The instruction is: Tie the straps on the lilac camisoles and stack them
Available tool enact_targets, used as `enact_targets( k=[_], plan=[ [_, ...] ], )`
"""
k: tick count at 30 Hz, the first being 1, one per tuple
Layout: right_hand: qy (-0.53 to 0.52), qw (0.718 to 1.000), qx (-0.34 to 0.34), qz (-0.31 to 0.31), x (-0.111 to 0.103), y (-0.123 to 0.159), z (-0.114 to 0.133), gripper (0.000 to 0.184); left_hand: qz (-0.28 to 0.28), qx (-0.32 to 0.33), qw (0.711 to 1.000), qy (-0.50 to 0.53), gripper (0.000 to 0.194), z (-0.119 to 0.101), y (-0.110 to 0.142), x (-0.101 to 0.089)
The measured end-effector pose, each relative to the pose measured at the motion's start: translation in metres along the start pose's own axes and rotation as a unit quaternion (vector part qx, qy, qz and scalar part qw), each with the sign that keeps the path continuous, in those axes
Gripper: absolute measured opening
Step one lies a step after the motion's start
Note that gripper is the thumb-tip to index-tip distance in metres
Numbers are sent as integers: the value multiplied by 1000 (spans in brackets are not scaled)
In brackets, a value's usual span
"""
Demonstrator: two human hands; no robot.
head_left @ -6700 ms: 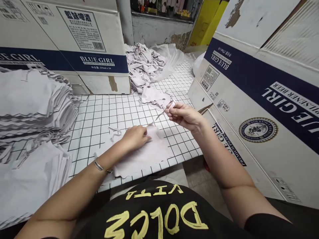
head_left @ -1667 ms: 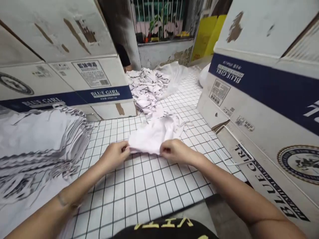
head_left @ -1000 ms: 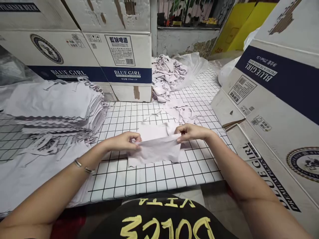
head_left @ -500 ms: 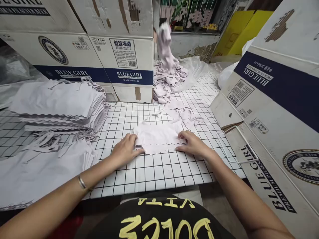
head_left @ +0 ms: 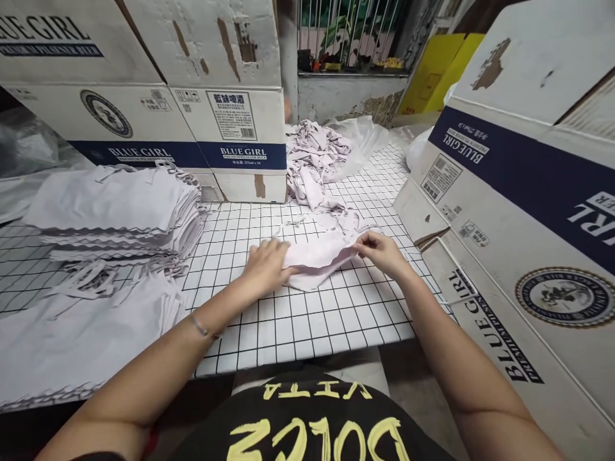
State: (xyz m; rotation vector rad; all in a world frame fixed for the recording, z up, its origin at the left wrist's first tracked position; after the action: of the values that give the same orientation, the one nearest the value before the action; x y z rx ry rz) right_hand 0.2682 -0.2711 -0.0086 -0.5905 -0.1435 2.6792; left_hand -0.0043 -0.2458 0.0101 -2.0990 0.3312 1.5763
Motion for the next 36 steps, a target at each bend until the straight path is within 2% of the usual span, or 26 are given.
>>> enact_targets(
  k=[2,4,6,7,8,10,13,15,17,19,21,24,26,28,30,32,33,34,36],
  plan=[
    [-27,999,-24,-2,5,-8,15,33,-61,56,993,86,69,-41,-30,-8],
    [-26,997,-67,-19,7,-13,32,30,-88,73,986,125,78,-75,-55,-9],
    [0,992,-115,-55,1,-15,48,26,-110,63,986,110,73,-91,-67,-4],
    [13,989,-129,-73,-3,-15,53,25,-121,53,987,96,69,-90,-67,0],
    [23,988,-131,-84,-9,-14,57,23,-134,43,987,84,65,-84,-61,5],
    [25,990,-107,-92,-21,-13,61,22,-140,8,988,58,53,-56,-42,19],
    [10,994,-70,-85,-36,-16,69,19,-66,-37,996,38,24,-2,-11,37],
    [3,994,-61,-92,-43,-23,79,18,-28,-44,996,79,17,29,-2,31],
    [-4,994,-43,-102,-49,-38,92,16,-22,-55,985,161,18,52,-9,6],
    [-16,995,-10,-97,-51,-58,104,16,-27,-77,967,242,17,69,-29,-31],
    [-35,997,31,-65,-49,-83,116,18,-34,-96,956,277,25,81,-54,-71],
    [-69,993,90,-33,-42,-121,131,18,-41,-89,967,237,30,93,-92,-124],
    [-81,989,116,-32,-38,-141,141,15,-71,-64,974,203,29,97,-110,-155],
    [-82,988,122,-37,-39,-153,150,13,-132,-42,971,197,25,99,-118,-181],
    [-76,991,103,-26,-42,-151,154,13,-187,-12,966,179,22,96,-112,-195],
    [-47,997,68,-3,-45,-132,149,12,-213,49,967,128,21,87,-89,-188],
    [-16,999,50,10,-45,-116,140,12,-215,95,967,101,19,81,-72,-175],
    [24,999,37,23,-45,-96,127,13,-210,141,964,82,19,74,-50,-157],
    [119,992,25,38,-42,-48,90,20,-184,219,955,81,22,59,2,-108]
  ],
)
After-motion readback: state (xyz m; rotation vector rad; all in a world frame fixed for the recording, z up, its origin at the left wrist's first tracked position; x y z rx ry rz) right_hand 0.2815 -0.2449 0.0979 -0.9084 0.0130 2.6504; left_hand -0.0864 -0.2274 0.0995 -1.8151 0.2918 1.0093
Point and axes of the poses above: each hand's wrist, its own y-axis away from the middle knuckle, its own x-axis out of the palm, z = x × y, the point moved 4 cm from there along -y, towards the middle knuckle, and after that the axes turned 15 degrees about -z, right-handed, at the moved point
